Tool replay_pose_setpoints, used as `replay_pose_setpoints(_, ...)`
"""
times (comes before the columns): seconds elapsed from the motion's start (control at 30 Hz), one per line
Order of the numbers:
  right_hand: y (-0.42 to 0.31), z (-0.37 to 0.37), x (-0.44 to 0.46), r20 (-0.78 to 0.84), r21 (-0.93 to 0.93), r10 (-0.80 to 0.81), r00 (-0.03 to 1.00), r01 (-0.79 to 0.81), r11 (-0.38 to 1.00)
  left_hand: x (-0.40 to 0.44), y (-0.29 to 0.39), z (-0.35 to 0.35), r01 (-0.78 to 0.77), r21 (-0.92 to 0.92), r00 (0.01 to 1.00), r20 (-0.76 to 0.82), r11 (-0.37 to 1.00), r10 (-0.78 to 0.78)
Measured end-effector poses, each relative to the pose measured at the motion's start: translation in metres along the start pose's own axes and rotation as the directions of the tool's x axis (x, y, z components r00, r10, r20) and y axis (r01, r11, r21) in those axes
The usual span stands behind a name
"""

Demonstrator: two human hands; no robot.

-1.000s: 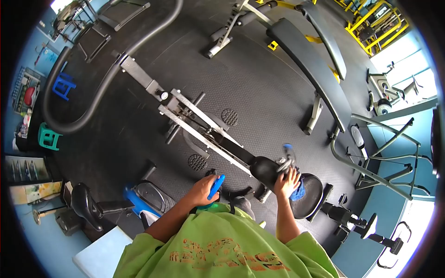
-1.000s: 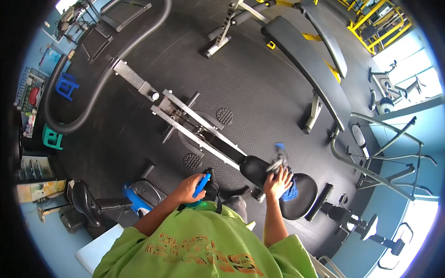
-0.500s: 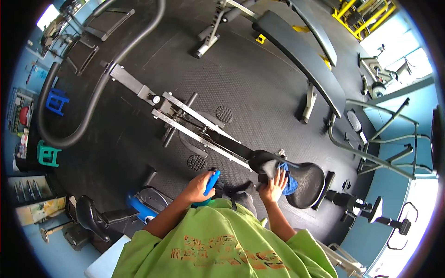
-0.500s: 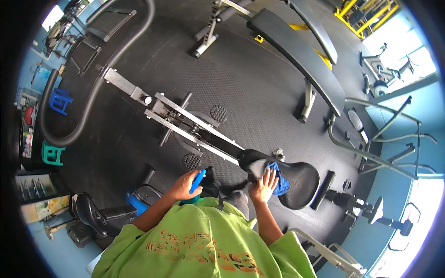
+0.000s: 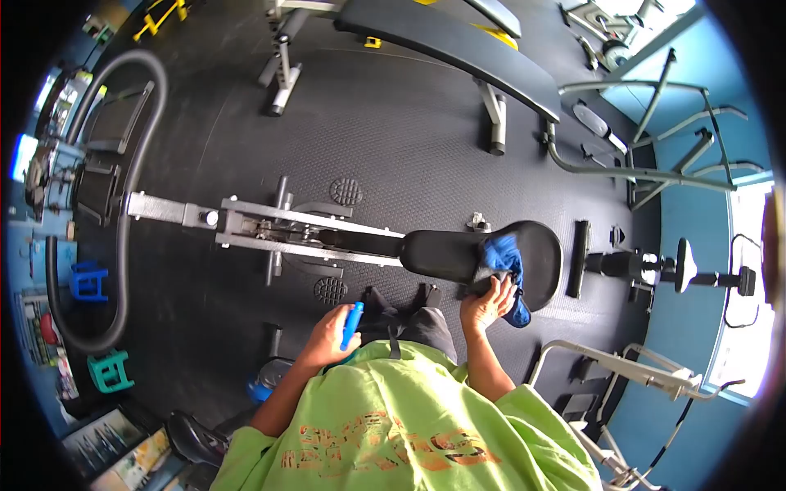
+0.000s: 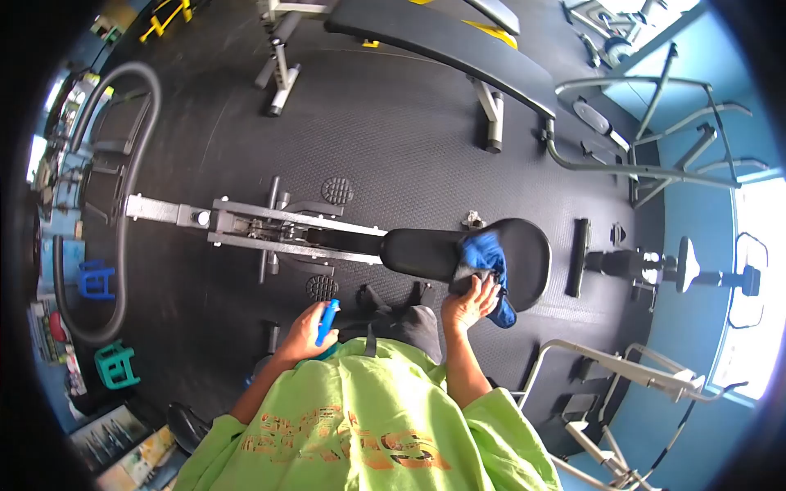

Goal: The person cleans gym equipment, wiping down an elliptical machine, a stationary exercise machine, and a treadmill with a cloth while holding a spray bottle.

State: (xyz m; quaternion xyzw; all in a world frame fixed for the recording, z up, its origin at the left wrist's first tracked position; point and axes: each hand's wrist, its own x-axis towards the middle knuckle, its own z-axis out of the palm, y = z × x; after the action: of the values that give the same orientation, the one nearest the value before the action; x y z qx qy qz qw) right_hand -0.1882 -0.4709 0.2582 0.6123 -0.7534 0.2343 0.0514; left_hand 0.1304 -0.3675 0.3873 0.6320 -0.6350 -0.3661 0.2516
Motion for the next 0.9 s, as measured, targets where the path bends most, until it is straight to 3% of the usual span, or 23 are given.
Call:
replay_pose_setpoints(0.03,-0.007,0.013,-0.001,-0.061,0.026,0.060,0.996,-0.058,0.998,0.001,0.001,-0.005,0.070,-0.032,0.997,0.014,0.997,-0.070)
replay_pose_setpoints(0.1,-0.046,-0.015,0.021,0.427,0.159,0.078,0.901,-0.160,0.974,0.005,-0.003,-0.009,0.058,-0.067,0.998,0.017,0.996,-0.057)
replay_pose_setpoints(0.13,-0.054,0.004,0.005,0.253,0.182,-0.096,0.963,0.051,0.982,0.009,-0.004,-0.010,0.081,-0.031,0.993,0.086,0.996,-0.079)
replay_pose_setpoints(0.17,-0.062,0.022,-0.008,0.078,0.156,-0.277,0.958,0.263,0.952,0.014,-0.003,-0.010,0.100,0.012,0.983,0.152,0.995,-0.100)
replay_pose_setpoints(0.23,-0.081,0.010,-0.002,0.099,0.144,-0.322,0.941,0.307,0.941,0.024,0.001,-0.005,0.076,0.031,0.963,0.258,0.997,-0.082)
replay_pose_setpoints(0.3,-0.054,0.010,-0.002,0.067,0.203,-0.359,0.931,0.339,0.919,0.035,0.010,-0.003,0.017,0.108,0.932,0.358,0.994,-0.055)
replay_pose_setpoints(0.33,-0.032,0.004,-0.003,0.074,0.184,-0.279,0.958,0.262,0.948,0.038,0.008,0.001,-0.081,0.099,0.933,0.359,0.992,0.040)
replay_pose_setpoints(0.37,-0.004,-0.014,0.015,0.505,0.051,-0.053,0.862,0.032,0.998,0.040,0.009,0.003,-0.062,0.181,0.920,0.391,0.982,-0.014)
replay_pose_setpoints(0.4,0.032,-0.016,0.015,0.410,0.003,0.063,0.910,-0.071,0.997,0.042,0.013,0.005,-0.079,0.192,0.917,0.398,0.978,-0.004)
replay_pose_setpoints(0.43,0.060,-0.005,-0.003,-0.107,-0.092,-0.083,0.991,0.073,0.993,0.042,0.016,0.005,-0.088,0.203,0.916,0.400,0.975,0.000)
replay_pose_setpoints(0.47,0.083,-0.010,-0.006,-0.127,-0.111,-0.207,0.970,0.194,0.975,0.041,0.016,0.005,-0.077,0.208,0.921,0.390,0.975,-0.011)
replay_pose_setpoints(0.5,0.099,-0.015,-0.008,-0.126,-0.085,-0.158,0.979,0.148,0.985,0.042,0.013,0.004,-0.076,0.210,0.922,0.388,0.975,-0.011)
replay_pose_setpoints(0.57,0.123,-0.017,-0.014,-0.234,0.054,0.152,0.960,-0.143,0.988,0.041,0.009,0.001,-0.065,0.171,0.937,0.349,0.983,0.001)
replay_pose_setpoints(0.6,0.151,0.005,-0.023,-0.294,0.116,0.466,0.835,-0.453,0.884,0.043,0.011,-0.002,-0.043,0.130,0.943,0.334,0.991,-0.003)
replay_pose_setpoints(0.63,0.166,-0.009,-0.016,0.015,0.271,0.909,0.416,-0.877,0.396,0.042,0.005,-0.002,-0.037,0.095,0.953,0.303,0.995,0.007)
replay_pose_setpoints(0.67,0.163,-0.021,-0.016,-0.063,0.232,0.941,0.333,-0.912,0.338,0.041,0.006,-0.003,-0.015,0.088,0.952,0.306,0.996,-0.013)
replay_pose_setpoints(0.7,0.177,-0.025,-0.027,-0.063,0.160,0.895,0.441,-0.881,0.446,0.042,0.007,-0.005,0.002,0.081,0.949,0.314,0.997,-0.028)
replay_pose_setpoints(0.77,0.193,-0.034,-0.046,0.224,0.034,0.830,0.512,-0.855,0.518,0.042,0.004,-0.005,-0.043,0.104,0.950,0.313,0.994,0.009)
replay_pose_setpoints(0.8,0.209,-0.023,-0.063,0.556,0.325,0.736,0.386,-0.916,0.235,0.043,0.005,-0.004,-0.039,0.095,0.954,0.300,0.995,0.009)
replay_pose_setpoints(0.83,0.222,-0.009,-0.077,0.815,0.447,0.473,0.335,-0.882,-0.146,0.044,0.002,-0.004,-0.037,0.088,0.957,0.291,0.995,0.010)
replay_pose_setpoints(0.87,0.192,-0.026,-0.070,0.766,0.417,0.460,0.449,-0.892,0.177,0.045,0.000,-0.002,-0.021,0.065,0.957,0.289,0.998,0.001)
replay_pose_setpoints(0.9,0.134,-0.061,-0.050,0.725,0.347,0.403,0.558,-0.802,0.486,0.045,-0.001,0.000,0.000,0.041,0.959,0.282,0.999,-0.012)
